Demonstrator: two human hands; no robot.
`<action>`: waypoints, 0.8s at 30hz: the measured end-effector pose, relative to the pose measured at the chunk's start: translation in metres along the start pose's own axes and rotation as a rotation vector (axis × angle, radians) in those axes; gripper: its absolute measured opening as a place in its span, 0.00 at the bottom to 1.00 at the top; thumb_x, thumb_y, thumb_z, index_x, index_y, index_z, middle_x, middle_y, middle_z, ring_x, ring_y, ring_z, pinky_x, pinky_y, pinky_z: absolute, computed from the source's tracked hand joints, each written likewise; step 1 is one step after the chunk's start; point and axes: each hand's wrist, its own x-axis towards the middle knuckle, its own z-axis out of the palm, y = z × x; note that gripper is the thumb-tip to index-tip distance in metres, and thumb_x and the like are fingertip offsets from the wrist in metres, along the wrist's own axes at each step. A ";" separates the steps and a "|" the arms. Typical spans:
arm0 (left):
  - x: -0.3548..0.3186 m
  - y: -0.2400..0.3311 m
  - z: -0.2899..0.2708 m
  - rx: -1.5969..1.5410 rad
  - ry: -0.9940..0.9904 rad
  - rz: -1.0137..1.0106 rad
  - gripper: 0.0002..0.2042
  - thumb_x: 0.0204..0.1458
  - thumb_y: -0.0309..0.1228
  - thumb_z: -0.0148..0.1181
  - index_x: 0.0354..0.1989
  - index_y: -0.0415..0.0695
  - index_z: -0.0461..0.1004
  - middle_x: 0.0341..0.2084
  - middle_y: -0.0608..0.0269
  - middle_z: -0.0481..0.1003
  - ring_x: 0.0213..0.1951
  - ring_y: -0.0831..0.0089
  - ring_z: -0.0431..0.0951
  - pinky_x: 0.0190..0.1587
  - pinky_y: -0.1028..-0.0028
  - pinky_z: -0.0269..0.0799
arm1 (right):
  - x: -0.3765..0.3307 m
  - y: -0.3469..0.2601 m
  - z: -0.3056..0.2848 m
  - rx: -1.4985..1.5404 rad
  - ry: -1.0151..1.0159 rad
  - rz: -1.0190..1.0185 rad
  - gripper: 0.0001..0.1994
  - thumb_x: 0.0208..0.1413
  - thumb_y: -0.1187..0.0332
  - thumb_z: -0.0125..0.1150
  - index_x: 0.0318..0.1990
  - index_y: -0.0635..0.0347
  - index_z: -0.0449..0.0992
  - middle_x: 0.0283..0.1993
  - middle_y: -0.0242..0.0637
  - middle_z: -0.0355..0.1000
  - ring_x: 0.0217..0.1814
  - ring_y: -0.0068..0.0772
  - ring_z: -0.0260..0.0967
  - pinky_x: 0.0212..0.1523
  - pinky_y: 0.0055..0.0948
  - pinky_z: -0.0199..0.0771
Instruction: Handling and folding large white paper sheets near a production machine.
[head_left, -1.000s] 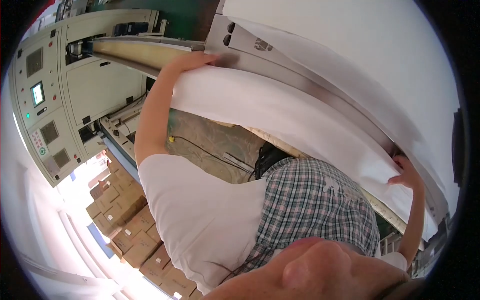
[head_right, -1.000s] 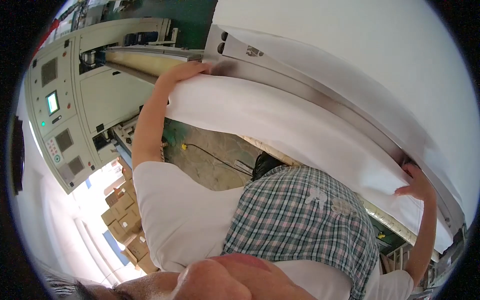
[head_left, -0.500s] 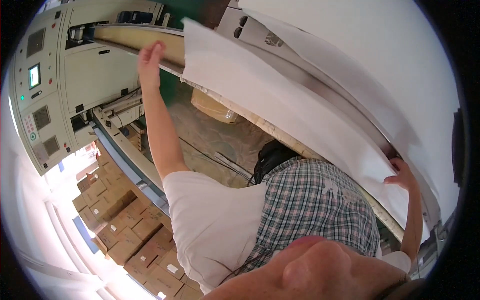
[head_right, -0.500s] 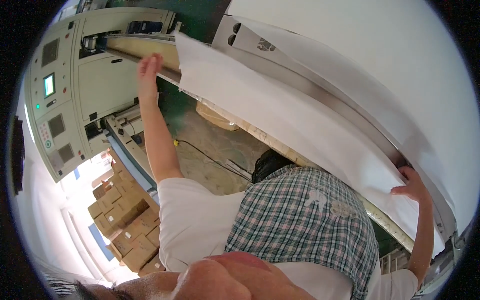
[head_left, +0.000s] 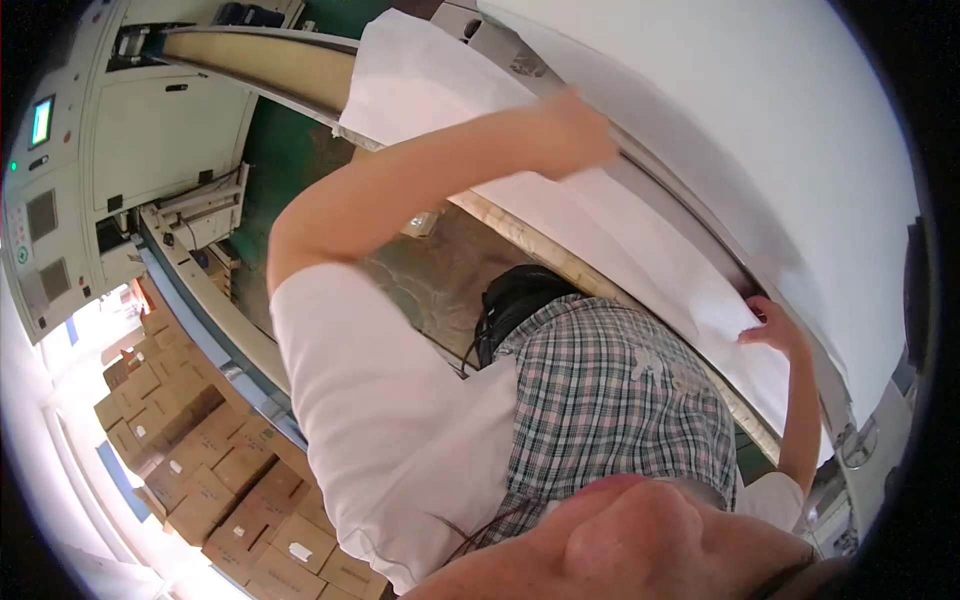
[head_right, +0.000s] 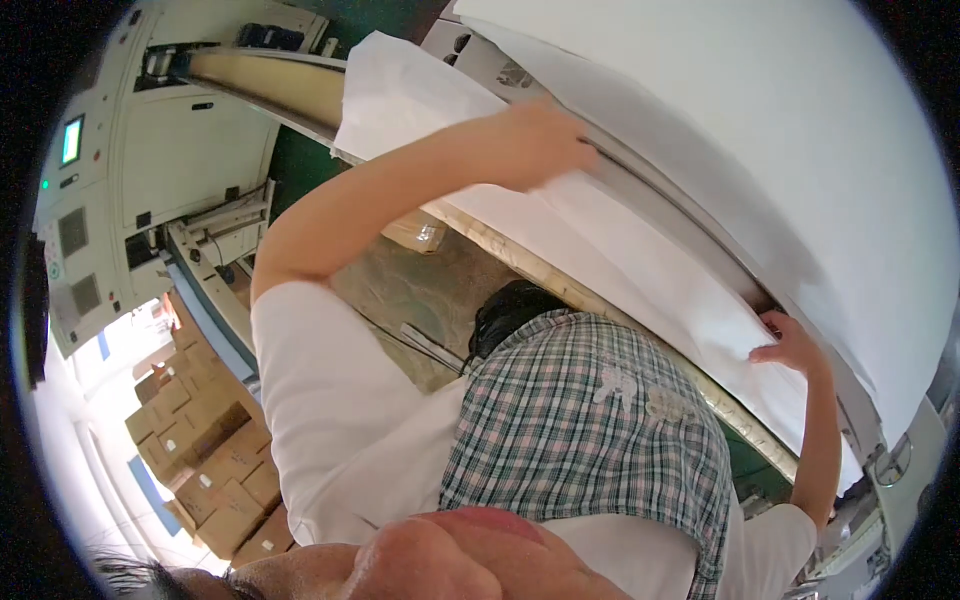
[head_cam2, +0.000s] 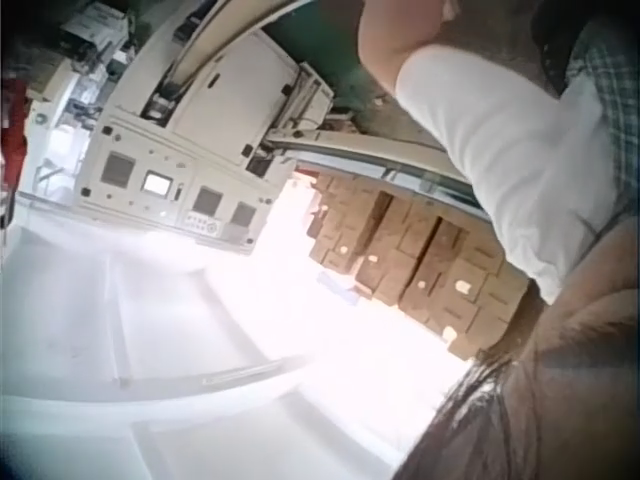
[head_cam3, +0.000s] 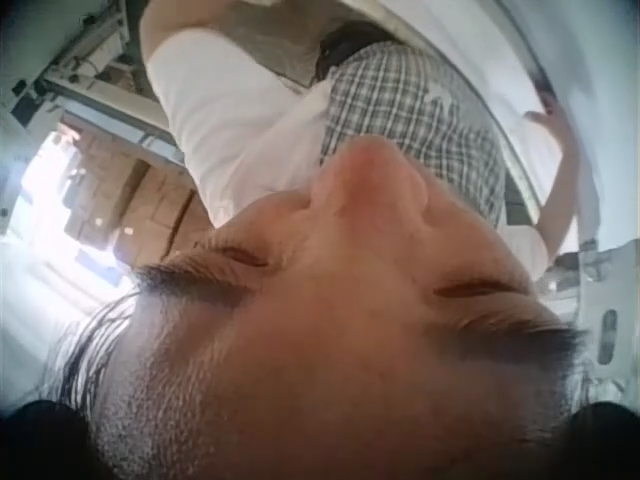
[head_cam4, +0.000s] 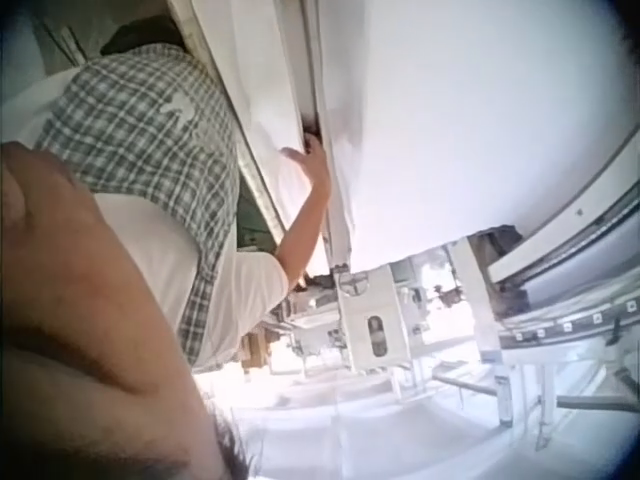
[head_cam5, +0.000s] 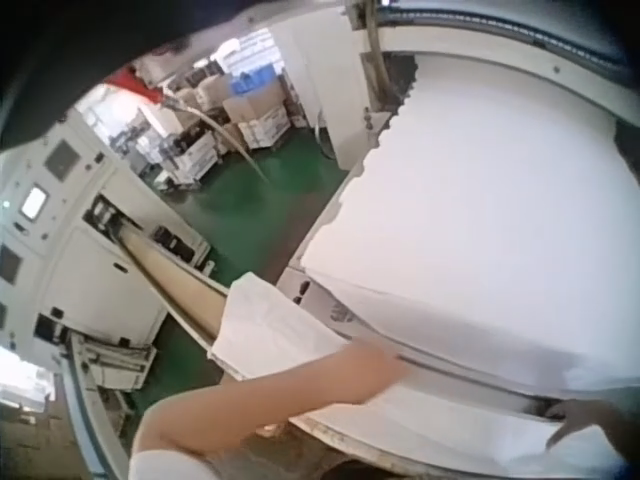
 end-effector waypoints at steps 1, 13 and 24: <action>-0.026 -0.009 -0.002 -0.010 0.180 -0.025 0.06 0.41 0.28 0.54 0.29 0.48 0.73 0.23 0.62 0.72 0.32 0.65 0.74 0.38 0.63 0.66 | -0.002 -0.006 0.000 -0.019 0.010 -0.003 0.31 0.26 0.62 0.71 0.43 0.64 0.69 0.38 0.41 0.69 0.41 0.35 0.66 0.44 0.30 0.64; -0.173 -0.015 -0.004 -0.110 -0.138 -0.847 0.13 0.45 0.34 0.53 0.38 0.42 0.68 0.31 0.56 0.70 0.36 0.61 0.72 0.41 0.64 0.64 | -0.010 -0.008 -0.006 -0.004 0.003 -0.010 0.29 0.25 0.62 0.70 0.41 0.63 0.69 0.36 0.39 0.70 0.40 0.32 0.65 0.44 0.29 0.64; -0.146 -0.064 0.110 -0.051 0.351 -1.248 0.35 0.50 0.56 0.41 0.60 0.42 0.50 0.59 0.45 0.51 0.58 0.45 0.51 0.56 0.48 0.49 | -0.007 -0.015 0.005 0.017 0.105 -0.032 0.25 0.29 0.64 0.68 0.39 0.63 0.70 0.35 0.39 0.70 0.37 0.31 0.66 0.41 0.28 0.64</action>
